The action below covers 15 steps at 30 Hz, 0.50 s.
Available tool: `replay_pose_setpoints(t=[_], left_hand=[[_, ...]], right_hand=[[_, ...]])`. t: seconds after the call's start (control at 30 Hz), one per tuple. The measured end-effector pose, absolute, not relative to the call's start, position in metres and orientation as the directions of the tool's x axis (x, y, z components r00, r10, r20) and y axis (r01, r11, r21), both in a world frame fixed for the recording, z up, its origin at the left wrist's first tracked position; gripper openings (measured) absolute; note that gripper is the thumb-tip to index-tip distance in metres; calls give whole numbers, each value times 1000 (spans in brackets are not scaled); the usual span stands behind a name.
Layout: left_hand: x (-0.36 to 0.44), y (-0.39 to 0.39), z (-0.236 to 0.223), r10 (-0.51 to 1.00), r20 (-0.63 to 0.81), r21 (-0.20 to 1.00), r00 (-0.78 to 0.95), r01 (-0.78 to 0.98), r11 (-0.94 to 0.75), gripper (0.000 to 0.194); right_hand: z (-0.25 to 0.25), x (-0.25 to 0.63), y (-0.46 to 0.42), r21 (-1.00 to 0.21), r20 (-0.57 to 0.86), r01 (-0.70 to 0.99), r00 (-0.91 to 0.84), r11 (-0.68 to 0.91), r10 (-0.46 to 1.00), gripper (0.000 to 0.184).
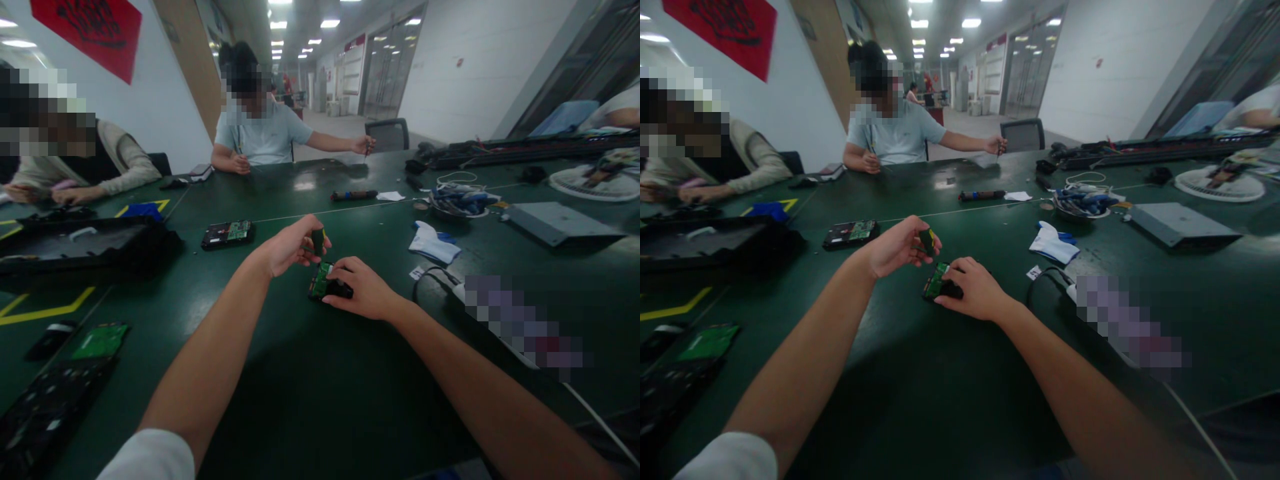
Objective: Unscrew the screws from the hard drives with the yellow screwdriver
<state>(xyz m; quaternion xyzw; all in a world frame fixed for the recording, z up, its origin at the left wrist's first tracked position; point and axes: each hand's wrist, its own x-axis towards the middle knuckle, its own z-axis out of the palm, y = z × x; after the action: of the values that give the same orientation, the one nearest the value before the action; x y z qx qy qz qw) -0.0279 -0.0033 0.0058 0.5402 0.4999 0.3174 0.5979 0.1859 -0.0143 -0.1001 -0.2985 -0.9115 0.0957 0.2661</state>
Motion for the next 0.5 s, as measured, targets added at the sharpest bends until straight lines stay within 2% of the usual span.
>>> replay_pose_setpoints(t=[0.17,0.37,0.5], left_hand=[[-27,-5,9,909,-286,957,304,136,256,35],[-25,-6,8,916,-226,968,330,181,174,40],[-25,-5,6,898,-245,968,366,136,209,41]], right_hand=[[-99,187,-15,-331,420,494,-686,804,594,42],[-100,187,-15,-336,430,492,-679,803,595,40],[-101,186,-14,-337,434,488,-678,805,593,39]])
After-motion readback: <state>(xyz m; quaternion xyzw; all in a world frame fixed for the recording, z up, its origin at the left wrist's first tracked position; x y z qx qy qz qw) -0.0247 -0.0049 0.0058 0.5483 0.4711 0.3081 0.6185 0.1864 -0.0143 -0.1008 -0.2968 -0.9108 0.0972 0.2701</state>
